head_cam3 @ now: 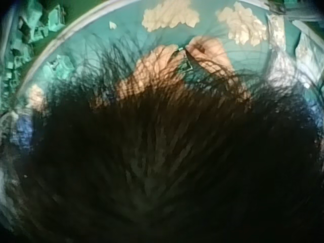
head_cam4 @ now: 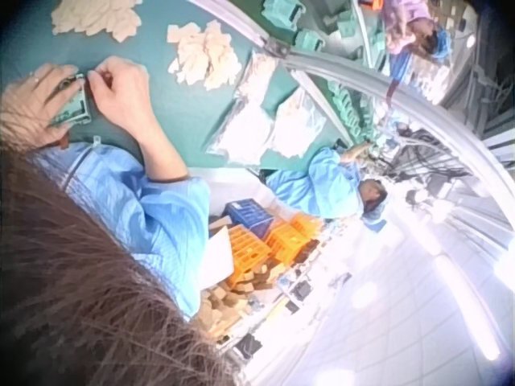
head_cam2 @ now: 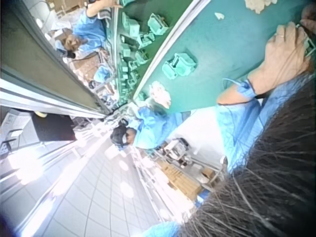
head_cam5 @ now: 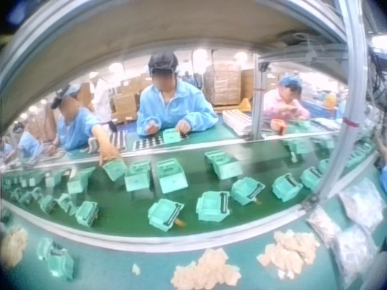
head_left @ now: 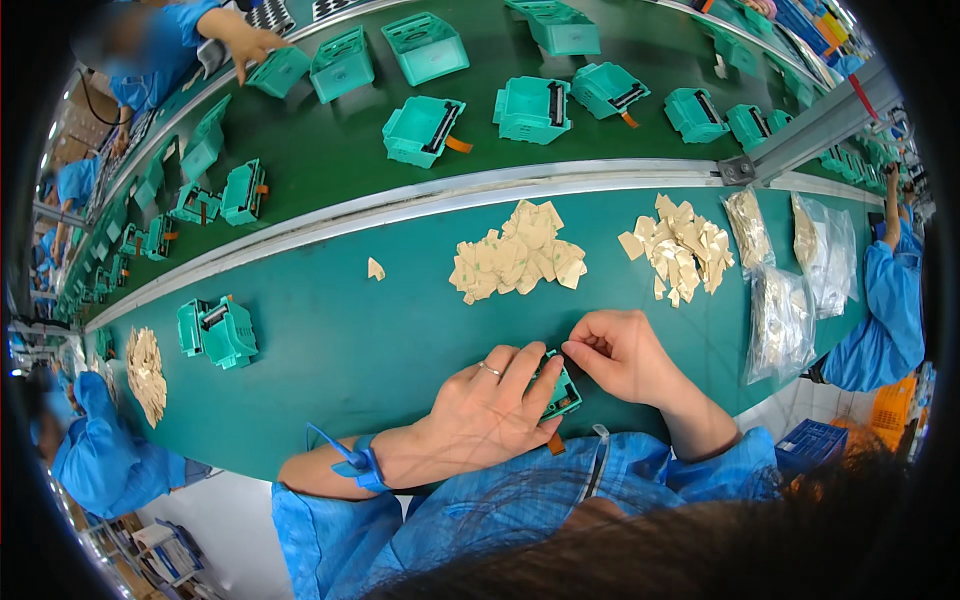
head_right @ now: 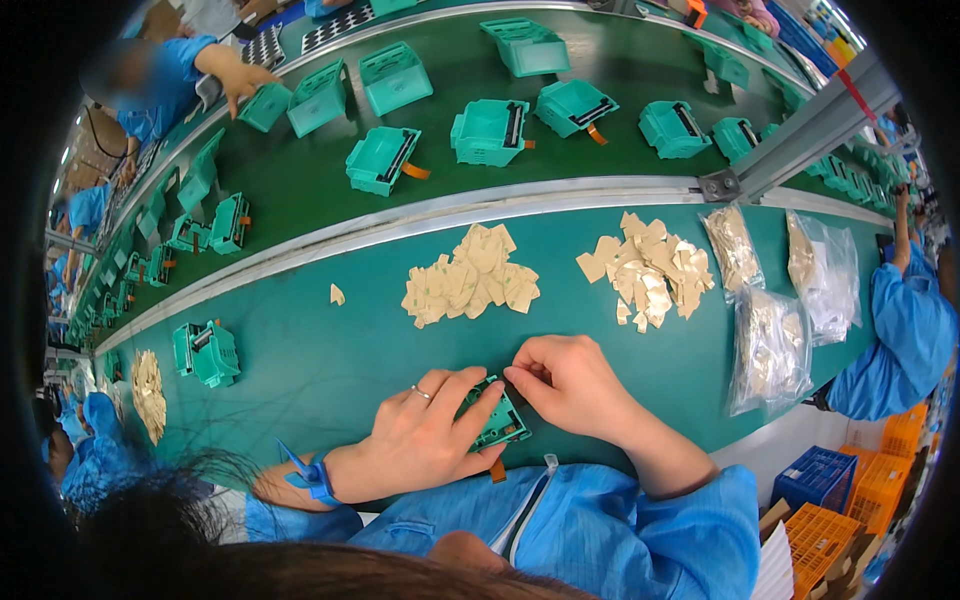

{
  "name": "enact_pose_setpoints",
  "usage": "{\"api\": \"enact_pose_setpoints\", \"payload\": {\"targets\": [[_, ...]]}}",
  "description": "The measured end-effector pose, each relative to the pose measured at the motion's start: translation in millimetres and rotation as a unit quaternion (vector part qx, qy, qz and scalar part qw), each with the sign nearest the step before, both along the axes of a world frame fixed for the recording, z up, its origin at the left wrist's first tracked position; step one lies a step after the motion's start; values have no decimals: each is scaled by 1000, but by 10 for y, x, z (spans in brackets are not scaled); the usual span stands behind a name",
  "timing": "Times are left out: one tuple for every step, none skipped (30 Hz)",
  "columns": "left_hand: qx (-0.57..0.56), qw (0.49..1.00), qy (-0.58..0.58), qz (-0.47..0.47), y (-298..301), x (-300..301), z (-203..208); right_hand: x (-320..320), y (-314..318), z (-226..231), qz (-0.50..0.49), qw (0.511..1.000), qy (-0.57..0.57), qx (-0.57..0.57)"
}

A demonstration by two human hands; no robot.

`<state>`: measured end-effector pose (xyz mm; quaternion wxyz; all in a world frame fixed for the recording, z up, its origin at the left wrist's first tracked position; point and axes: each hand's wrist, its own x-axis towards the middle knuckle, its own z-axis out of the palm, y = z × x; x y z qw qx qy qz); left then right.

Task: Peeling and sticking adhesive pads onto green plastic electronic housings on an assembly line.

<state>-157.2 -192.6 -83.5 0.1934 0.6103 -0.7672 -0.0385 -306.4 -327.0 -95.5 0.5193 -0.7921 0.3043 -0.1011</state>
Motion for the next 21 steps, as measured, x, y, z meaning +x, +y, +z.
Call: {"api": "enact_pose_setpoints", "payload": {"targets": [[-1,1000,-4,-6,-5,7,13,0,-1,1,7,1000,6,-6],[7,1000,-4,-2,2,13,24,7,-2,7,15,1000,11,-13],[15,1000,-6,1,8,17,34,8,-2,22,10,1000,6,-14],[14,1000,-12,-5,13,19,36,4,0,44,7,1000,2,10],[2,1000,1,-1,13,24,27,-5,2,67,3,999,-1,33],[-9,1000,13,2,10,26,24,-15,11,99,-6,999,-8,32],[-10,1000,6,-8,3,27,34,-24,22,146,-20,995,-41,87],[-48,999,16,-2,8,35,46,-30,42,190,-32,986,-76,143],[-86,996,27,3,7,44,52,-45,52,255,-40,985,-86,144],[-84,996,19,-8,-3,56,23,-65,54,341,-26,986,-102,130],[-134,989,52,-24,-16,72,-38,-85,60,421,-11,986,-116,115],[-185,979,82,-35,-21,86,-95,-98,62,490,-12,985,-127,116],[-183,980,73,-38,-29,98,-132,-112,61,553,4,990,-117,81],[-203,974,89,-54,-28,101,-164,-125,71,579,17,993,-105,46],[-222,967,106,-68,-27,108,-192,-129,86,561,14,993,-111,48],[-218,968,102,-71,-25,120,-221,-133,107,537,12,990,-128,63],[-231,964,110,-75,-26,117,-254,-147,120,523,11,987,-143,76],[-245,959,118,-78,-26,116,-273,-156,125,522,10,986,-146,77],[-243,960,116,-79,-25,114,-281,-164,129,526,18,987,-149,60],[-246,958,121,-81,-27,114,-301,-167,132,522,24,988,-148,43],[-249,957,126,-82,-29,113,-312,-168,132,517,22,988,-148,44]]}}
